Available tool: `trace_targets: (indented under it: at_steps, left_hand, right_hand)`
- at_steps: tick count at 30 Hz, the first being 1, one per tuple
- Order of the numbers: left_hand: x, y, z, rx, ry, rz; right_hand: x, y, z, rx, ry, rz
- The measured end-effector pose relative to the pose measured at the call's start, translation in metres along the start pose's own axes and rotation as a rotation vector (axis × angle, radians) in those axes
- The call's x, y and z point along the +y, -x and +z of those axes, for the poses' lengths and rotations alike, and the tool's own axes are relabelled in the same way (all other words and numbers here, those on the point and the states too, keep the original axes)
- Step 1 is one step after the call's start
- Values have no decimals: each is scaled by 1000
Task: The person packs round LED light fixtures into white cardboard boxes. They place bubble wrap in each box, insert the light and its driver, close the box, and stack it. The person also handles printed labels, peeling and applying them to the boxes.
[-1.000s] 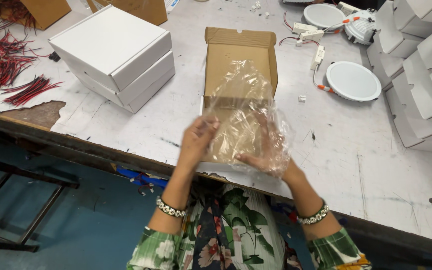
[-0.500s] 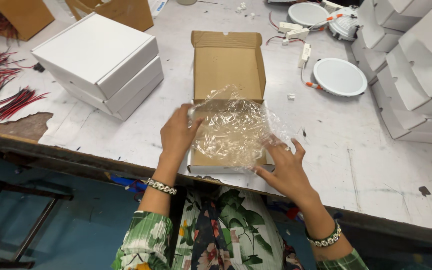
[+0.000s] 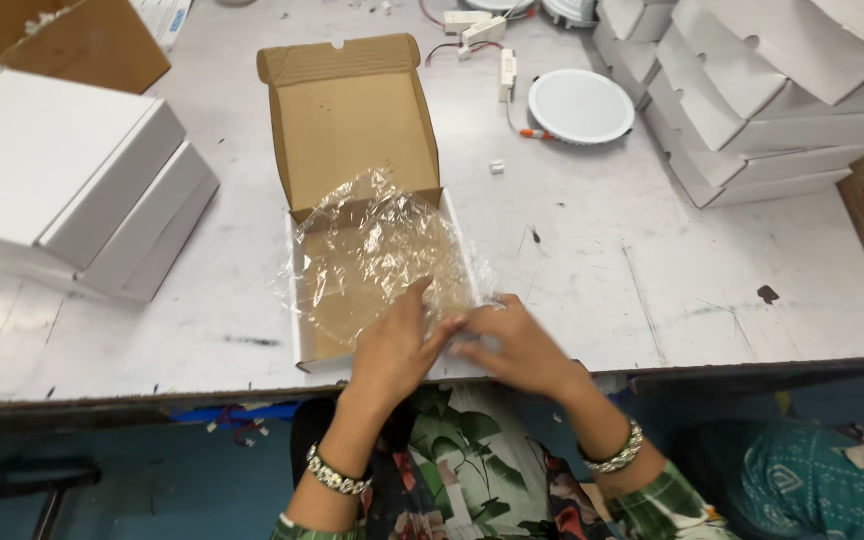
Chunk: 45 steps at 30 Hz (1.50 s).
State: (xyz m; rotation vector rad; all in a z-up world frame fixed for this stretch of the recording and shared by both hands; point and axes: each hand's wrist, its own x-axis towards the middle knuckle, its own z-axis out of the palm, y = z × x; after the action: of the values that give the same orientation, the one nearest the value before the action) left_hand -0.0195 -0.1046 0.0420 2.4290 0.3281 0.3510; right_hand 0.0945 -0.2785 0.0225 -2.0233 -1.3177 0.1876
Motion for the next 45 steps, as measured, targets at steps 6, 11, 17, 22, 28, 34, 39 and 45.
trace_targets:
  at_steps: [6, 11, 17, 22, 28, 34, 39, 45]
  left_hand:
    - [-10, -3, -1, -92, -105, -82]
    - [-7, -1, 3, -35, -110, -71]
    - [-9, 4, 5, 83, -72, 4]
    - [-8, 4, 5, 86, -39, 3]
    - [-12, 1, 8, 103, -53, -30]
    - [-17, 2, 19, 228, -50, 47]
    - [-13, 4, 20, 178, -111, -19]
    - [-14, 3, 23, 171, -103, -110]
  right_hand:
    - [116, -46, -59, 745, -660, 363]
    - [272, -111, -128, 1021, -724, 647]
    - [361, -144, -132, 1046, -707, 645]
    - [351, -146, -128, 1099, -494, 754]
    - [326, -145, -124, 1086, -269, 772]
    - [346, -140, -128, 975, -253, 699]
    - [329, -139, -123, 919, -1048, 591]
    - [306, -118, -89, 911, -1647, 447]
